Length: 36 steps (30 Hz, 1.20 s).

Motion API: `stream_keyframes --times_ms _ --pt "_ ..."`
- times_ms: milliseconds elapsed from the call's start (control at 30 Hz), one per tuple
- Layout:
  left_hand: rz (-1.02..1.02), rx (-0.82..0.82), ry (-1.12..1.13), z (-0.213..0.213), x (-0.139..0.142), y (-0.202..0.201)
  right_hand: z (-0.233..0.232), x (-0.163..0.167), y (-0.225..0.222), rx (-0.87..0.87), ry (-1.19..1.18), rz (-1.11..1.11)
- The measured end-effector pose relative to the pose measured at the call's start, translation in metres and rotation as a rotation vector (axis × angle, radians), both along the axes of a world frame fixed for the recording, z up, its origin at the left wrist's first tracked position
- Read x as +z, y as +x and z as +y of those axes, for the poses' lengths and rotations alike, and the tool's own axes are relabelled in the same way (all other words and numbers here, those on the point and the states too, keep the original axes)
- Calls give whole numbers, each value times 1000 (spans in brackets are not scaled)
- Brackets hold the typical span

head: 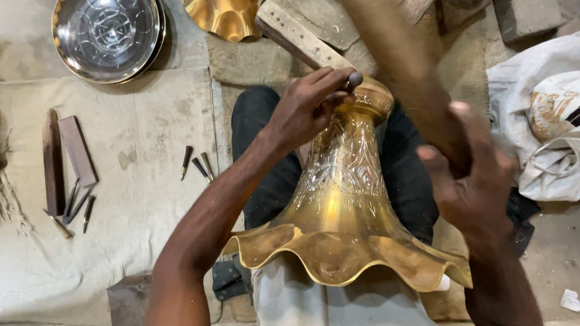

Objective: The person sits on the floor with a large brass vessel on their lap and engraves decorative patterns into its surface, holding a chisel against the metal and striking it with a wooden mallet. They reposition the chisel around the vessel's neck and body and occasionally rotate the vessel to reach new areas.

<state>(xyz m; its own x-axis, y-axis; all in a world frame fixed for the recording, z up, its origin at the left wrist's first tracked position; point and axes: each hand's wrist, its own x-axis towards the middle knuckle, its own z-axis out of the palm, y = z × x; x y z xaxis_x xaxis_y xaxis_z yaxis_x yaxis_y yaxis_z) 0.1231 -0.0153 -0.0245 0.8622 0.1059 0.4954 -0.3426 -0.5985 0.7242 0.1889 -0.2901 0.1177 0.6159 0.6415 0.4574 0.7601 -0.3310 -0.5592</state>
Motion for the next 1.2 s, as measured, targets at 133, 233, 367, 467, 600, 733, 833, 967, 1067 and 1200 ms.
stream_keyframes --times_ms 133,233,367,467,600,733,833,967,1067,1200 --pt "16 14 47 2 1 3 0 -3 0 -39 -115 -19" --pt "104 23 41 3 3 3 -1 -8 -2 -14 -20 -9" --pt "34 -14 44 6 5 2 -7 -13 -1 38 29 13" --pt "34 -4 70 6 5 1 -11 -12 -1 11 -94 9" --pt "37 -28 56 8 4 3 -10 -8 -2 25 55 128" --pt "14 -62 29 9 7 3 -5 -1 -4 -18 -108 20" --pt "30 -32 41 9 11 3 -2 4 -8 -44 -20 89" --pt "45 -10 64 7 16 4 0 5 -9 -47 -80 78" --pt "-6 -65 -51 7 16 7 -1 5 -8 -54 7 125" --pt "50 -18 16 7 13 11 0 12 -9 -78 -220 63"
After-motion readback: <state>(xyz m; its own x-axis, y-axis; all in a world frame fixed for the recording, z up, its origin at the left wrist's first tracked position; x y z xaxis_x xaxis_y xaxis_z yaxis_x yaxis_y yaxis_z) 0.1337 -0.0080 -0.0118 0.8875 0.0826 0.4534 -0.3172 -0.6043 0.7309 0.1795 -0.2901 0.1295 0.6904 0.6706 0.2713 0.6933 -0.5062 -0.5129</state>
